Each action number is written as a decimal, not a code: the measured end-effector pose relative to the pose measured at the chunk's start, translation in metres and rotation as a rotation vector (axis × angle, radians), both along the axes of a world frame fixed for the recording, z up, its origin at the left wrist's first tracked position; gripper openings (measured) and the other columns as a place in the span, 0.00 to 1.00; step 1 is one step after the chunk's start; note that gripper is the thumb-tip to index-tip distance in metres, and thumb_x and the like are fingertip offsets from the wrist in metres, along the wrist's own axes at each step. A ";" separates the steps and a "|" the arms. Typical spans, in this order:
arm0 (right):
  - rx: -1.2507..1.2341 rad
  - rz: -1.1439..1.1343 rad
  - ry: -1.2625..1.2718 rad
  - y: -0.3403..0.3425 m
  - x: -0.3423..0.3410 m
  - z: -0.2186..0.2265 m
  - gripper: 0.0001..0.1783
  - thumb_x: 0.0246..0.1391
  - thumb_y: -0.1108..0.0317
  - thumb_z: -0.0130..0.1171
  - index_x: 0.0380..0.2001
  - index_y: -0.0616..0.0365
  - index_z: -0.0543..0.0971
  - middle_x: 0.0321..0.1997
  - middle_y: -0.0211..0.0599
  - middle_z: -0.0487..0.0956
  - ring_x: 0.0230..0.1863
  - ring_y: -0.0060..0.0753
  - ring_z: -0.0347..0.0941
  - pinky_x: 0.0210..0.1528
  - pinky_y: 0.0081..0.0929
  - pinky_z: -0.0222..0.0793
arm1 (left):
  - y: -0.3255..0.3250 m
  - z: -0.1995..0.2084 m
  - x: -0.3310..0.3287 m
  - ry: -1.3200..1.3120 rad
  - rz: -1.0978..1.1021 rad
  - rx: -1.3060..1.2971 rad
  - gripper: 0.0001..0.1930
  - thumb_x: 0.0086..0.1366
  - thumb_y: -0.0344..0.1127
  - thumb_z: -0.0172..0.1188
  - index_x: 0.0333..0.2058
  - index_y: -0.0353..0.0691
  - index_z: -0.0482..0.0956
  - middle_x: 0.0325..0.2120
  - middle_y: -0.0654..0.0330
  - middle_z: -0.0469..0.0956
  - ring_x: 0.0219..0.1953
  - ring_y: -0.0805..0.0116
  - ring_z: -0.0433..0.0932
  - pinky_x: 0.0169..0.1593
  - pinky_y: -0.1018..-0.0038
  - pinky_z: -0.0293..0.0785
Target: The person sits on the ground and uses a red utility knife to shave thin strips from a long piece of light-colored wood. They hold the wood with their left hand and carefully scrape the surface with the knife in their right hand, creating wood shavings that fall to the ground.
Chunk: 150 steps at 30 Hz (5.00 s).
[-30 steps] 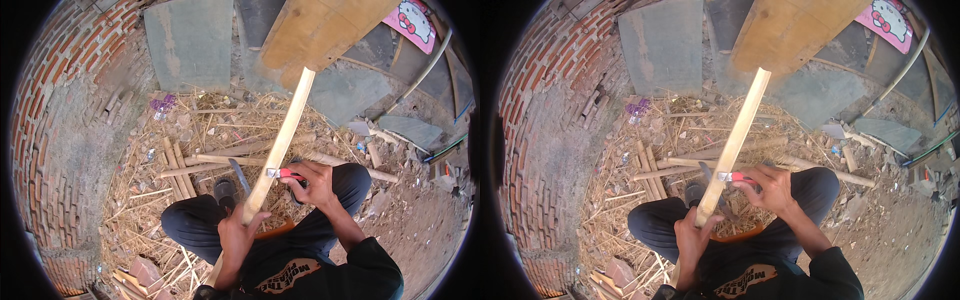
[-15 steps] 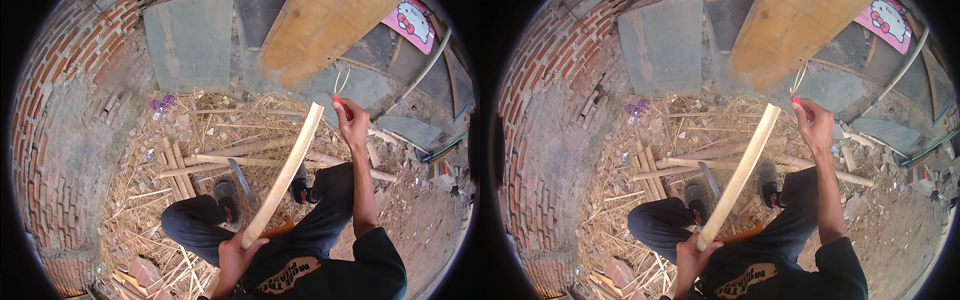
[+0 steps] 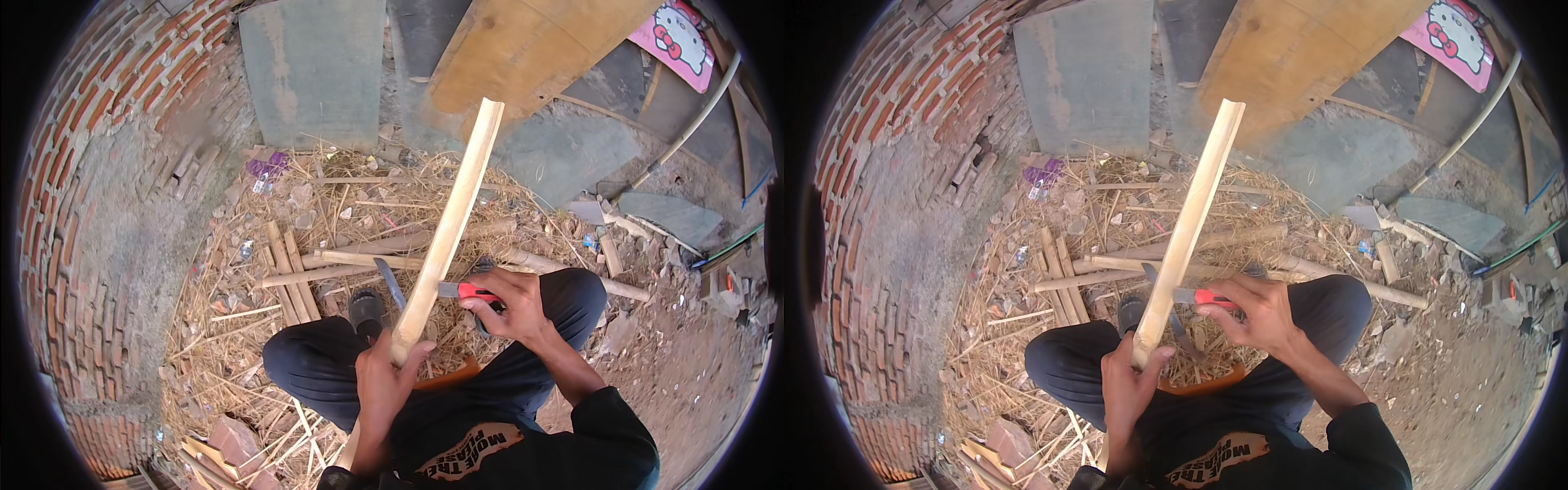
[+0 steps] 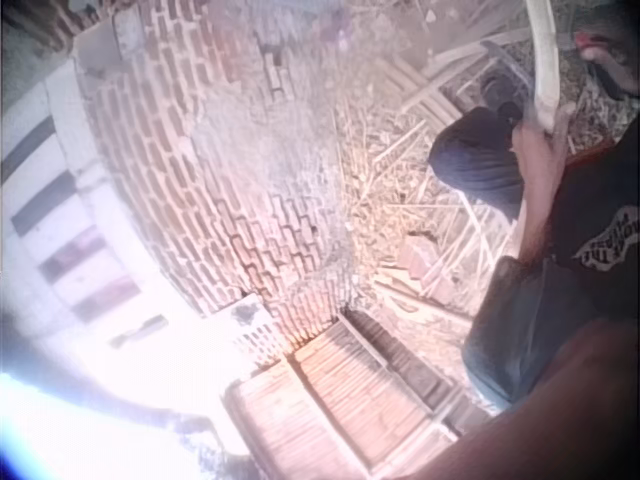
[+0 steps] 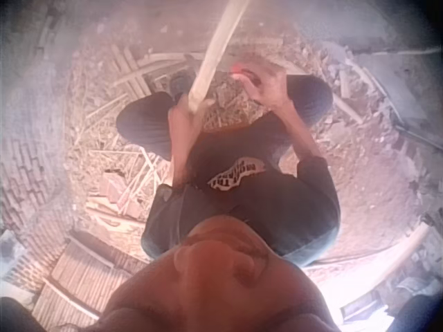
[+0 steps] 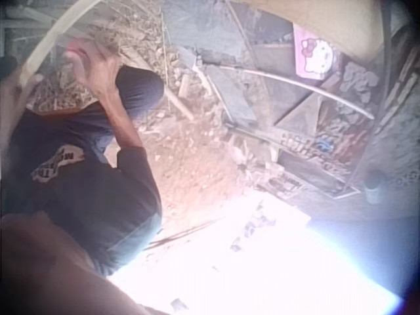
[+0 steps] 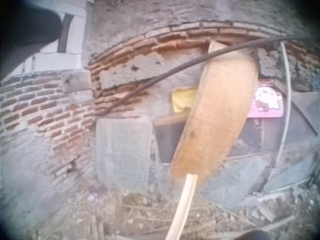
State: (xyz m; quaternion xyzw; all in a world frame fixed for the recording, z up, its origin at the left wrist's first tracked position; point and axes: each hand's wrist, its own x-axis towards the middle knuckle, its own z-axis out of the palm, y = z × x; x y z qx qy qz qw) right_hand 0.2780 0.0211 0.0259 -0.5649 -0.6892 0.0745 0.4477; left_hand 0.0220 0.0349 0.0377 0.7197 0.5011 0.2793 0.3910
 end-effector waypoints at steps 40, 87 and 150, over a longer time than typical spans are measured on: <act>0.072 -0.245 -0.040 0.046 0.072 0.030 0.11 0.56 0.67 0.76 0.40 0.61 0.90 0.35 0.45 0.89 0.32 0.41 0.88 0.38 0.30 0.82 | -0.042 0.001 -0.025 0.172 0.038 -0.114 0.22 0.63 0.44 0.80 0.43 0.30 0.84 0.22 0.47 0.84 0.25 0.56 0.88 0.30 0.66 0.78; -0.027 0.090 -0.069 0.001 -0.024 0.001 0.16 0.50 0.59 0.78 0.42 0.51 0.90 0.29 0.30 0.85 0.25 0.35 0.83 0.27 0.31 0.77 | 0.003 -0.001 0.008 0.128 0.015 0.026 0.20 0.71 0.44 0.71 0.40 0.29 0.78 0.23 0.40 0.80 0.29 0.34 0.83 0.32 0.56 0.76; -0.002 -0.645 0.111 0.056 0.157 0.040 0.17 0.68 0.59 0.69 0.45 0.64 0.88 0.27 0.39 0.84 0.31 0.18 0.75 0.37 0.27 0.72 | -0.041 -0.033 -0.055 0.330 -0.105 -0.111 0.24 0.78 0.54 0.59 0.45 0.32 0.82 0.22 0.39 0.80 0.29 0.31 0.81 0.37 0.43 0.74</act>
